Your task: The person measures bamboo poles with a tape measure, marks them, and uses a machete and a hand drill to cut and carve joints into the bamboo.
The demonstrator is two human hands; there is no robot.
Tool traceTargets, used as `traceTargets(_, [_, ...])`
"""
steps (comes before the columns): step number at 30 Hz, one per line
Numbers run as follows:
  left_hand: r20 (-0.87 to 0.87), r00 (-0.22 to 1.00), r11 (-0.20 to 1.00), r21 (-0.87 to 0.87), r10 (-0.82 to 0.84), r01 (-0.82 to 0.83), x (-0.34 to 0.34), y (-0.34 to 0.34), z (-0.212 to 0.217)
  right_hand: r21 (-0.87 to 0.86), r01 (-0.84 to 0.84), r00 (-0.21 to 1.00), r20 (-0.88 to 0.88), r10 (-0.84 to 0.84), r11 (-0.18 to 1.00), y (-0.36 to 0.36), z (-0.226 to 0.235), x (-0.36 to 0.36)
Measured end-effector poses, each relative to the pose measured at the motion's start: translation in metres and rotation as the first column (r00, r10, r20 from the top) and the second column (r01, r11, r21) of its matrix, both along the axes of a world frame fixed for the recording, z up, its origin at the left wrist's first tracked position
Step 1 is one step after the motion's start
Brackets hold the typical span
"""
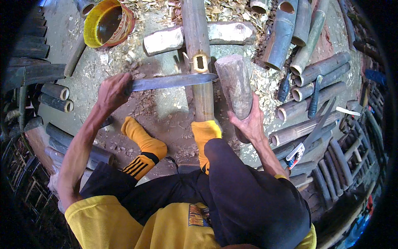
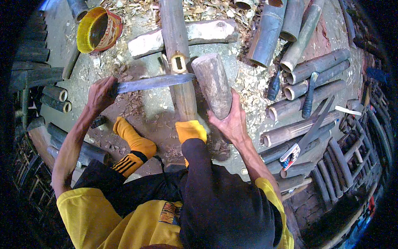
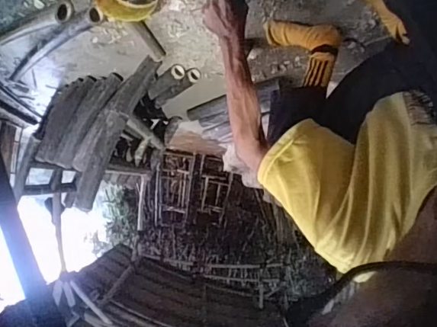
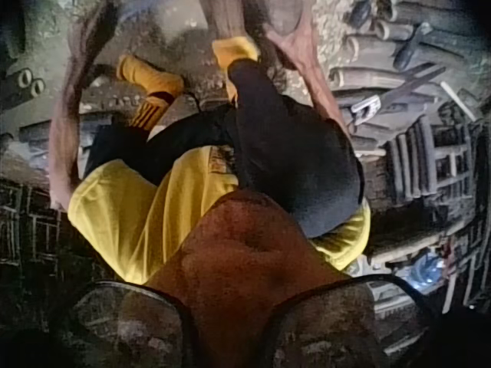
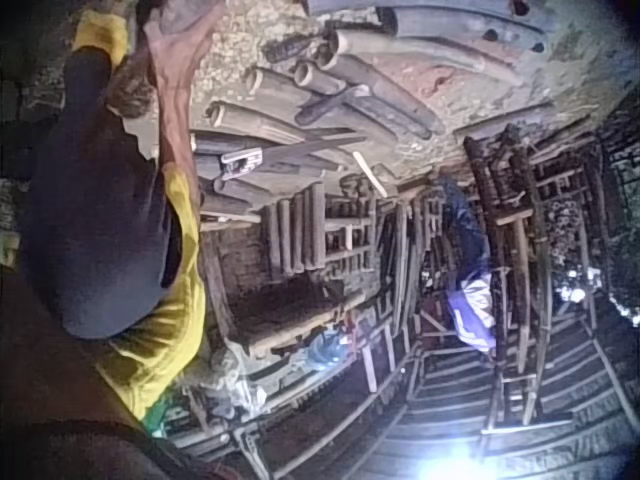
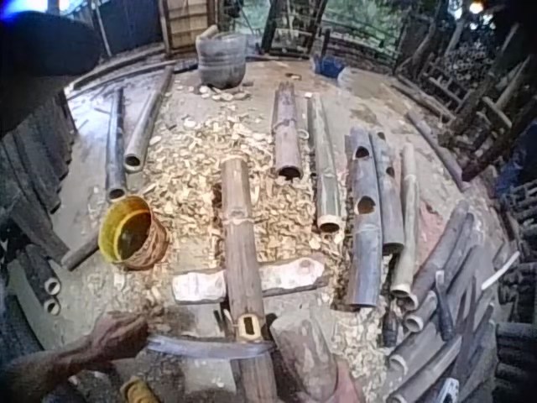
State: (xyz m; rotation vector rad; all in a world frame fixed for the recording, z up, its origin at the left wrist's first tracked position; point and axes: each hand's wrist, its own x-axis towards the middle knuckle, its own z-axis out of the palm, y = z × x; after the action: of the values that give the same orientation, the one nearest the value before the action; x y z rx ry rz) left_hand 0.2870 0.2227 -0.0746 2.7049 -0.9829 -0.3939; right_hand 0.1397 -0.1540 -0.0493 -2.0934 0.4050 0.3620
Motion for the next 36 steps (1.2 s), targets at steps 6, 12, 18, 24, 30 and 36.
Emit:
traceTargets(6, [-0.141, 0.99, 1.0, 0.018, -0.02, 0.023, 0.011, -0.006, 0.005, -0.132, -0.153, 0.979, 0.115, 0.169, 0.979, -0.015, 0.004, 0.003])
traceTargets(12, [-0.199, 0.98, 0.994, 0.104, -0.018, 0.039, 0.022, -0.002, -0.001, -0.373, -0.713, 0.506, 0.312, 0.804, 0.593, -0.037, 0.008, 0.047])
traceTargets(18, [-0.142, 0.99, 0.996, 0.089, -0.02, 0.032, 0.031, -0.004, -0.002, -0.251, -0.814, 0.422, 0.364, 0.83, 0.524, -0.016, 0.019, 0.046])
traceTargets(24, [-0.114, 0.988, 0.991, 0.064, -0.108, 0.116, 0.018, 0.008, 0.002, -0.245, -0.807, 0.433, 0.374, 0.82, 0.537, -0.022, 0.024, 0.047])
traceTargets(30, [-0.15, 0.989, 0.999, 0.048, -0.013, 0.021, 0.014, 0.008, 0.01, -0.196, -0.75, 0.583, 0.252, 0.772, 0.631, -0.028, 0.015, 0.032])
traceTargets(36, [-0.155, 0.987, 0.988, 0.145, -0.035, 0.057, 0.022, 0.003, 0.007, -0.171, -0.725, 0.642, 0.184, 0.745, 0.667, -0.026, 0.009, 0.018])
